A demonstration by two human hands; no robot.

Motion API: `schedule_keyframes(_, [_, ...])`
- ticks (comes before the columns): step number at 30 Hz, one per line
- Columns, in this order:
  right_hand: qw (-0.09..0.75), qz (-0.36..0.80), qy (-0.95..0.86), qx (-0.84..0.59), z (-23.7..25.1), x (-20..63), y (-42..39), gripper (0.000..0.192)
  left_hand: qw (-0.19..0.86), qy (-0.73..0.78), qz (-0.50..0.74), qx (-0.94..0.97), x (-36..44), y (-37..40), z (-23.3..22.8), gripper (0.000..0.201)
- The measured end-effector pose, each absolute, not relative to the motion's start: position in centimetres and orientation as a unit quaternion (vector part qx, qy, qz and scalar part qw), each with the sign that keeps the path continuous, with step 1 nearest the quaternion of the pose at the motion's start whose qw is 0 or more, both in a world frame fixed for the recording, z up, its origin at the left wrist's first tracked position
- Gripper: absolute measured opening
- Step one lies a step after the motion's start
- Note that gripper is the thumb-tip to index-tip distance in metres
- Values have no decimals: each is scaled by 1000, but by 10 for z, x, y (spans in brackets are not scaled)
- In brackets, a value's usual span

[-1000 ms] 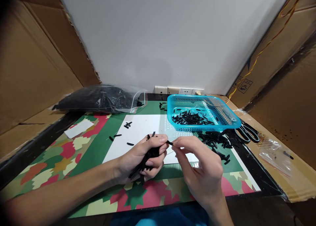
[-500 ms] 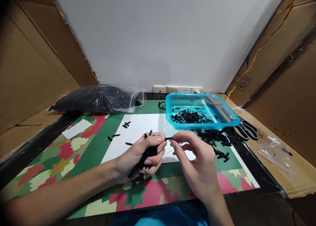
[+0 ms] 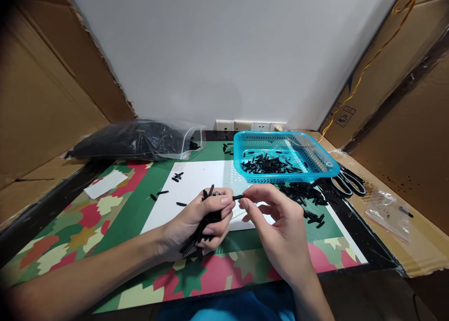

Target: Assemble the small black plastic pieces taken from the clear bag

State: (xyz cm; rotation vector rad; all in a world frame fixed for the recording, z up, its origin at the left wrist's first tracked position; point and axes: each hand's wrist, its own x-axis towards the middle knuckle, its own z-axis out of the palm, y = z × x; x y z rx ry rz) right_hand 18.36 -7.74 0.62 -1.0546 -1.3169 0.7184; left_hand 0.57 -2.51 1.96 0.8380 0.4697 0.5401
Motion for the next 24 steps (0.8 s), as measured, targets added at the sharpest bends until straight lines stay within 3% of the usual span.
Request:
schedule_keyframes(8, [606, 354, -560, -441, 11, 185, -78, 6, 850, 234, 244, 404, 5, -25, 20, 32])
schedule_keyframes(17, [641, 290, -554, -445, 5, 184, -80, 7, 849, 232, 242, 409, 5, -25, 21, 33])
schedule_keyframes(24, [642, 309, -548, -437, 9, 183, -81, 8, 847, 233, 251, 406, 7, -26, 21, 31])
